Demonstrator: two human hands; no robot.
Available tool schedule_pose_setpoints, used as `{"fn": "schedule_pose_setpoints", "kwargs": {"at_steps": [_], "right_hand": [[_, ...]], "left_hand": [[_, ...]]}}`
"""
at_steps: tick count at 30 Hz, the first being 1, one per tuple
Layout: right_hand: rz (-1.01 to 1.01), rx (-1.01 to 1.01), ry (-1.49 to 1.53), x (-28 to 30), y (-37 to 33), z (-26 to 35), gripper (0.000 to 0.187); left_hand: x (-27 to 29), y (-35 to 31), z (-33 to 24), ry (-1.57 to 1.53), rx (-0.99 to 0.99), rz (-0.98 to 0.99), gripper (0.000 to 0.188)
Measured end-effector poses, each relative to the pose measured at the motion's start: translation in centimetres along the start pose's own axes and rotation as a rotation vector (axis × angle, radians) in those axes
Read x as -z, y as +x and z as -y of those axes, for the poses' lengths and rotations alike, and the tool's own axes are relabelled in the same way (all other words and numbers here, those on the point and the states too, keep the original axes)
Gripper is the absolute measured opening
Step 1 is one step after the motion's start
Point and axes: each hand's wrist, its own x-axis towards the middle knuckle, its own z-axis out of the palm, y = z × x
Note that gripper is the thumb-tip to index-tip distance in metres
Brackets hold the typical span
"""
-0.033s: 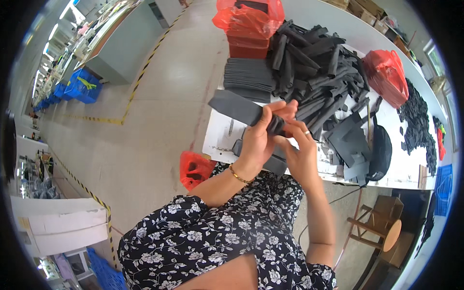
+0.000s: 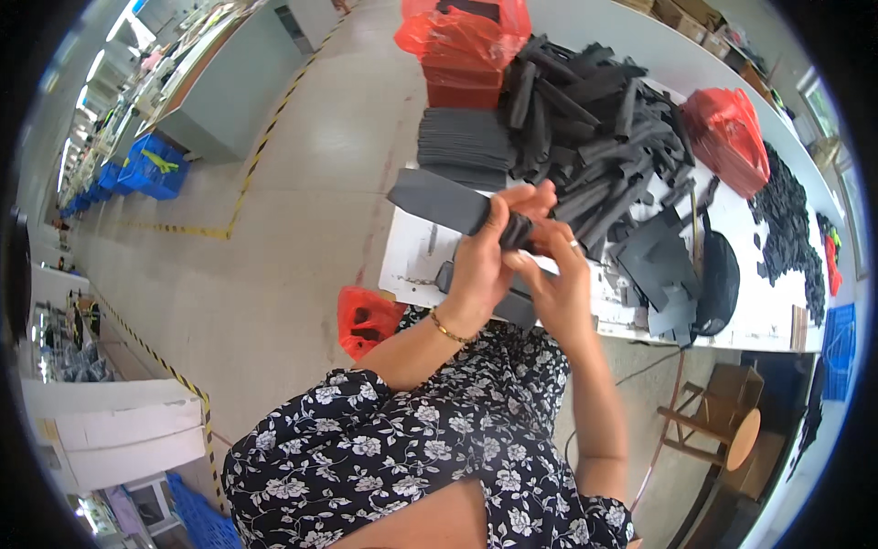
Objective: The person is manually assembling black foam or rubber grip components by fitting them together at a workbench.
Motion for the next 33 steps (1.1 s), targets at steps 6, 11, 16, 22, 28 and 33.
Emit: {"fn": "schedule_pose_setpoints", "kwargs": {"at_steps": [6, 11, 16, 22, 28, 33], "right_hand": [[-0.352, -0.104, 0.339, 0.2, -1.3, -2.0, 0.011], [-0.259, -0.131, 0.345, -1.3, 0.0, -0.5, 0.009], [-0.340, 0.336, -0.164, 0.7, -0.5, -1.2, 0.015], [-0.282, 0.373, -0.187, 1.4, -0.8, -2.3, 0.015], [-0.238, -0.099, -0.004, 1.2, -0.7, -3.9, 0.009], [-0.200, -0.246, 0.201, 0.4, -1.6, -4.7, 0.019]], "left_hand": [[2.2, 2.1, -1.8, -0.057, -0.147, 0.104, 0.042], [1.7, 1.1, -1.9, 0.052, -0.100, 0.284, 0.053], [7.5, 1.0, -4.9, 0.036, -0.209, 0.032, 0.030], [8.2, 0.1, -4.9, 0.038, -0.223, -0.045, 0.013], [8.5, 0.6, -4.0, 0.081, -0.206, -0.213, 0.015], [7.8, 0.6, -3.5, 0.184, -0.191, -0.354, 0.016]]}}
